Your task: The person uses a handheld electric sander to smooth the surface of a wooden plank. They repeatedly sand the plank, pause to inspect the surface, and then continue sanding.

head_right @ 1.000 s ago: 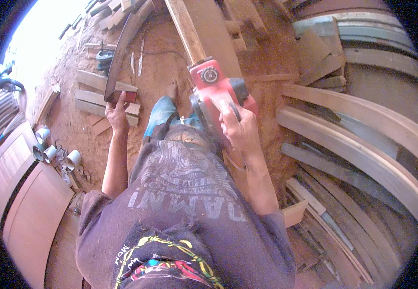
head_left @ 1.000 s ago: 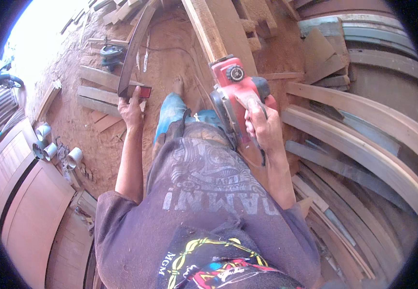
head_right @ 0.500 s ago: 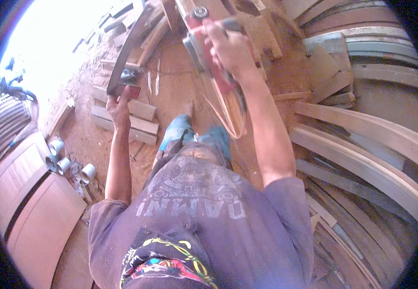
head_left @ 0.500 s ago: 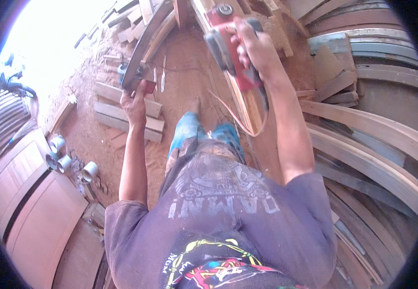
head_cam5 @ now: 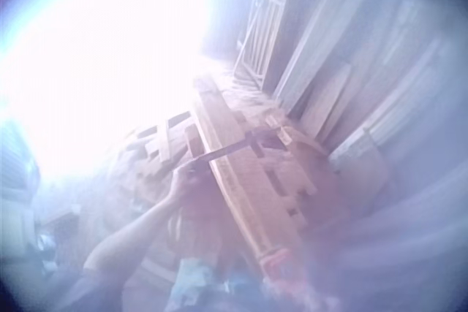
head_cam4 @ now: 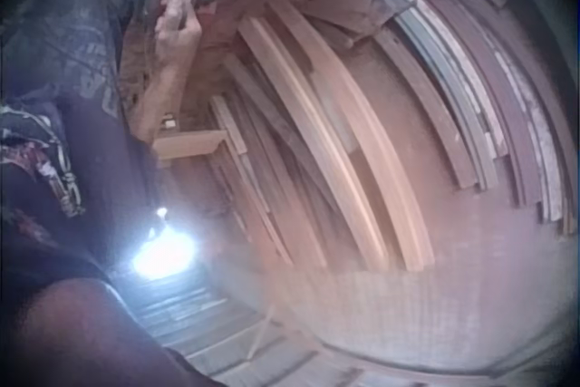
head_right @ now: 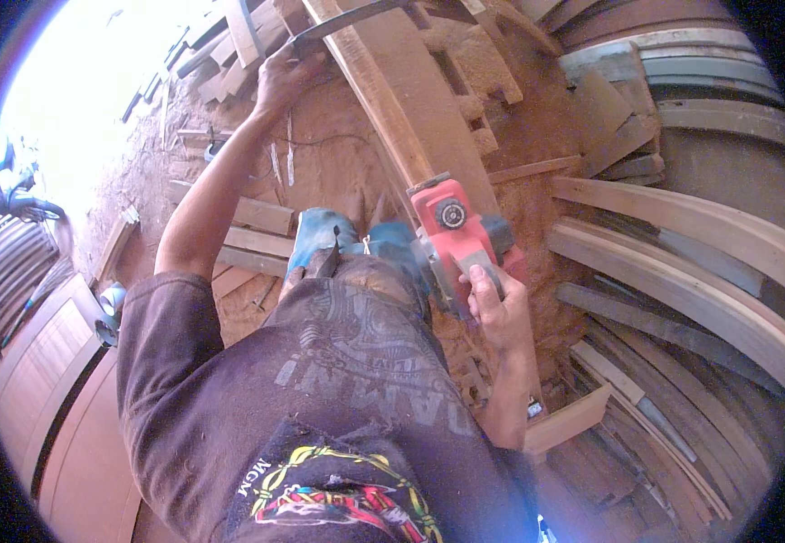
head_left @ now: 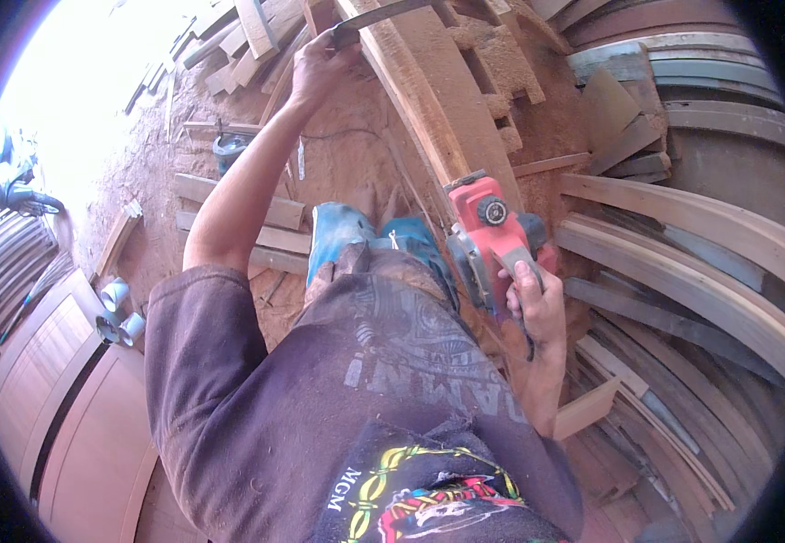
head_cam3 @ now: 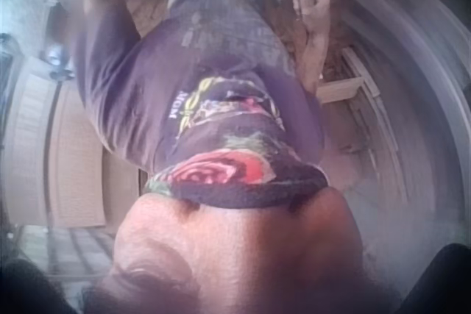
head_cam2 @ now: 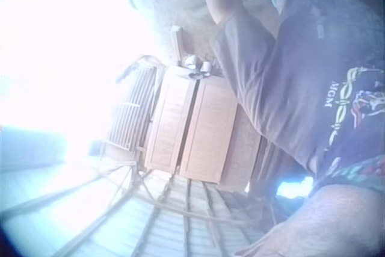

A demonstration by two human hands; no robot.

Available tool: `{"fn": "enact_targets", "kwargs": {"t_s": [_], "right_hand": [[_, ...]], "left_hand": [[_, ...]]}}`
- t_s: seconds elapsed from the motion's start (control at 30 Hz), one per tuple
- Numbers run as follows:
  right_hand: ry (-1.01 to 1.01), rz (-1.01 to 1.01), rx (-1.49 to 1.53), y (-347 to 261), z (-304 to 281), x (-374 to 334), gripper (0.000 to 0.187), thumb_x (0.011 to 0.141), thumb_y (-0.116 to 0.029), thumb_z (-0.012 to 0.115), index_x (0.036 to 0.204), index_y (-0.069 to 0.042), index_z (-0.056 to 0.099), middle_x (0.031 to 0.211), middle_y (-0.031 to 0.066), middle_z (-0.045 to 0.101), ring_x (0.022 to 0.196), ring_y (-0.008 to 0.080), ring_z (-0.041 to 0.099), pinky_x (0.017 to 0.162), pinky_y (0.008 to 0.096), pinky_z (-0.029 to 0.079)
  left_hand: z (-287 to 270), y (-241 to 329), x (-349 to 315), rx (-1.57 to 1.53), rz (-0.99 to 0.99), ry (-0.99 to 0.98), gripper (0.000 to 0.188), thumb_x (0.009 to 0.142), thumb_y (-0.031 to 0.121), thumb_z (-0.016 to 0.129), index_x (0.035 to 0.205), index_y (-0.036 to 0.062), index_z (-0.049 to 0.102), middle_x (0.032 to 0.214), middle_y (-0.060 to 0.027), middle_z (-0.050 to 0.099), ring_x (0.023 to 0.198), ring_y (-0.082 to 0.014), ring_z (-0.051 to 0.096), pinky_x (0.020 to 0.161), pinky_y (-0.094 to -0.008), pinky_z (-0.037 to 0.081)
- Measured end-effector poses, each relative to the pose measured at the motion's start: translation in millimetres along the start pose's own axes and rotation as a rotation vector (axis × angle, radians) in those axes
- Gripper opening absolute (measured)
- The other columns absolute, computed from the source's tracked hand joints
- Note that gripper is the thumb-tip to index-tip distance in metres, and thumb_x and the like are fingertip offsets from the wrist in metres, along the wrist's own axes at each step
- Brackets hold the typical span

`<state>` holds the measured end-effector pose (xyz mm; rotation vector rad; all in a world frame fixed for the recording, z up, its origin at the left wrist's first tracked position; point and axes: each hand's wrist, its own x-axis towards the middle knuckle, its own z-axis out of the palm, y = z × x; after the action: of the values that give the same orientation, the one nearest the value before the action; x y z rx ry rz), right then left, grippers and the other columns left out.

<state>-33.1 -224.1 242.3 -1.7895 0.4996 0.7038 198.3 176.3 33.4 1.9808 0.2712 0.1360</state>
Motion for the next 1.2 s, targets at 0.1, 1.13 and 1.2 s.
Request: {"fn": "enact_targets", "kwargs": {"t_s": [0.1,1.13,1.2], "right_hand": [[-0.003,0.037,-0.011,7,-2,1,0.046,0.108,-0.044,0.062,0.098,-0.001,0.074,0.067,-0.0038,0.057,0.060,0.0056,0.052,0.054,0.0269,0.040],[-0.050,-0.217,0.071,13,4,13,0.046,0.108,-0.046,0.061,0.080,-0.008,0.062,0.064,-0.0057,0.052,0.053,0.0033,0.048,0.048,0.0241,0.036],[-0.064,-0.232,0.069,12,3,19,0.046,0.108,-0.045,0.060,0.080,-0.009,0.061,0.063,-0.0058,0.052,0.053,0.0033,0.048,0.048,0.0239,0.036]], "left_hand": [[21,-1,13,0.135,0.069,0.031,0.032,0.095,0.028,0.078,0.122,0.0112,0.079,0.101,-0.0062,0.083,0.087,-0.0153,0.078,0.085,-0.0336,0.059],[21,39,-161,-0.446,-0.064,0.124,0.032,0.094,0.013,0.084,0.123,0.0019,0.077,0.113,-0.0065,0.081,0.097,-0.0142,0.074,0.087,-0.0313,0.058],[-1,19,-189,-0.388,-0.092,0.207,0.031,0.095,0.012,0.084,0.122,0.0002,0.076,0.112,-0.0055,0.080,0.097,-0.0126,0.072,0.087,-0.0303,0.057]]}}
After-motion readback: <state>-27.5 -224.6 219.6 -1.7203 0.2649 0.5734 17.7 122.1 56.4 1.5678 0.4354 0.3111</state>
